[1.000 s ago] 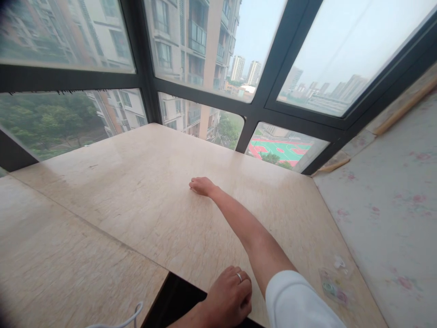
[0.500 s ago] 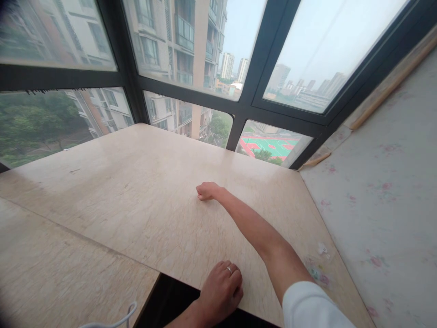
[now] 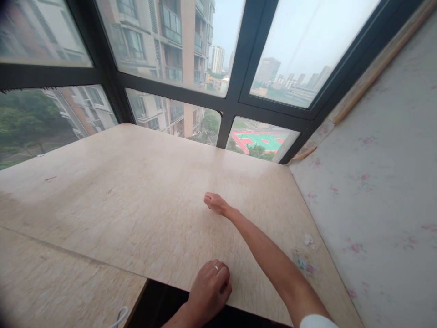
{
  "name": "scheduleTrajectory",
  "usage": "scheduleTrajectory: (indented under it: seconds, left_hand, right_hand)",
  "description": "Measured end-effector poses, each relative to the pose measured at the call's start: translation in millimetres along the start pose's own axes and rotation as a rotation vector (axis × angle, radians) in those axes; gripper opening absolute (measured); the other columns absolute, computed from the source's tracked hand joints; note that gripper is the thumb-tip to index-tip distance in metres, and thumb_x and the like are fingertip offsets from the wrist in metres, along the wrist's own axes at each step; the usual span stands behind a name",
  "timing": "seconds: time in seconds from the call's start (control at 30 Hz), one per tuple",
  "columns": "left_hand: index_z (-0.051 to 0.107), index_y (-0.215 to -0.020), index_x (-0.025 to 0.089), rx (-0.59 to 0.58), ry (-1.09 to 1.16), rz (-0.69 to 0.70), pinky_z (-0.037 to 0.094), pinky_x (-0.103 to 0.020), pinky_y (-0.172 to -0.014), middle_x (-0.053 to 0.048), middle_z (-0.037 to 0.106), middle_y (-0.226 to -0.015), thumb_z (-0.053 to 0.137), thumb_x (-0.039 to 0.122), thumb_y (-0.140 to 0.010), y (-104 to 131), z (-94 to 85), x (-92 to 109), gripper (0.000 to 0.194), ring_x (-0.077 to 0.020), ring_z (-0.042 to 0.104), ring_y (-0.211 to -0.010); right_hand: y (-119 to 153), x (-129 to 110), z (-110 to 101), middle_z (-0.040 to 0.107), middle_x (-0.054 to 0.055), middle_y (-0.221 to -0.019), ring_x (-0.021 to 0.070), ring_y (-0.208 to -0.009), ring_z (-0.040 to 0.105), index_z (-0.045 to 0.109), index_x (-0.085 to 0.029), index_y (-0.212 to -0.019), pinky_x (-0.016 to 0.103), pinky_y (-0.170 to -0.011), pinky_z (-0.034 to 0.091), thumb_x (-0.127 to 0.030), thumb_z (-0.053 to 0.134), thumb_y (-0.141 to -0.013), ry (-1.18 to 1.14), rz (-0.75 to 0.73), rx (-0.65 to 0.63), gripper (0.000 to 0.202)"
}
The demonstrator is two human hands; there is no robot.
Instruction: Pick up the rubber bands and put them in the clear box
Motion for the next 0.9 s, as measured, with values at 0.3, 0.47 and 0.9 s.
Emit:
scheduleTrajectory:
  seconds: [0.3, 0.47, 0.9]
  left_hand:
    - [0.043, -0.071, 0.017, -0.032, 0.017, -0.071, 0.034, -0.030, -0.060, -0.004, 0.052, -0.071, 0.044, 0.006, -0.076, -5.4, -2.5, -3.8, 0.012, -0.0170, 0.046, -0.067]
    - [0.046, -0.072, 0.016, -0.078, 0.035, -0.173, 0.034, -0.029, -0.060, -0.004, 0.052, -0.071, 0.043, 0.007, -0.080, -6.6, -1.4, -12.7, 0.013, -0.0165, 0.049, -0.068]
    - [0.050, -0.075, 0.017, -0.114, 0.007, -0.285, 0.039, -0.028, -0.065, -0.003, 0.056, -0.074, 0.042, 0.020, -0.089, -9.6, -1.5, -23.0, 0.017, -0.0150, 0.053, -0.070]
  right_hand:
    - [61.3, 5.5, -38.6, 0.032, -0.006, -0.050, 0.0053, -0.044, 0.024, 0.062, -0.012, -0.081, 0.019, -0.041, 0.020, -0.046, 0.053, -0.078, -0.459, 0.057, 0.298, 0.035]
    - [99.2, 15.4, -58.1, 0.036, -0.005, -0.050, 0.0040, -0.041, 0.024, 0.067, -0.011, -0.081, 0.019, -0.038, 0.017, -0.044, 0.060, -0.075, -0.596, 0.097, 0.464, 0.034]
    - [193.4, 50.8, -74.6, 0.029, -0.008, -0.046, 0.0030, -0.039, 0.020, 0.071, -0.011, -0.083, 0.019, -0.036, 0.015, -0.041, 0.066, -0.072, -0.757, 0.170, 0.604, 0.032]
Point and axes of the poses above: each hand's wrist, its own y-axis away from the middle knuckle, its own z-axis out of the palm, x = y × z, the point moved 9 cm from there along -y, towards the middle knuckle
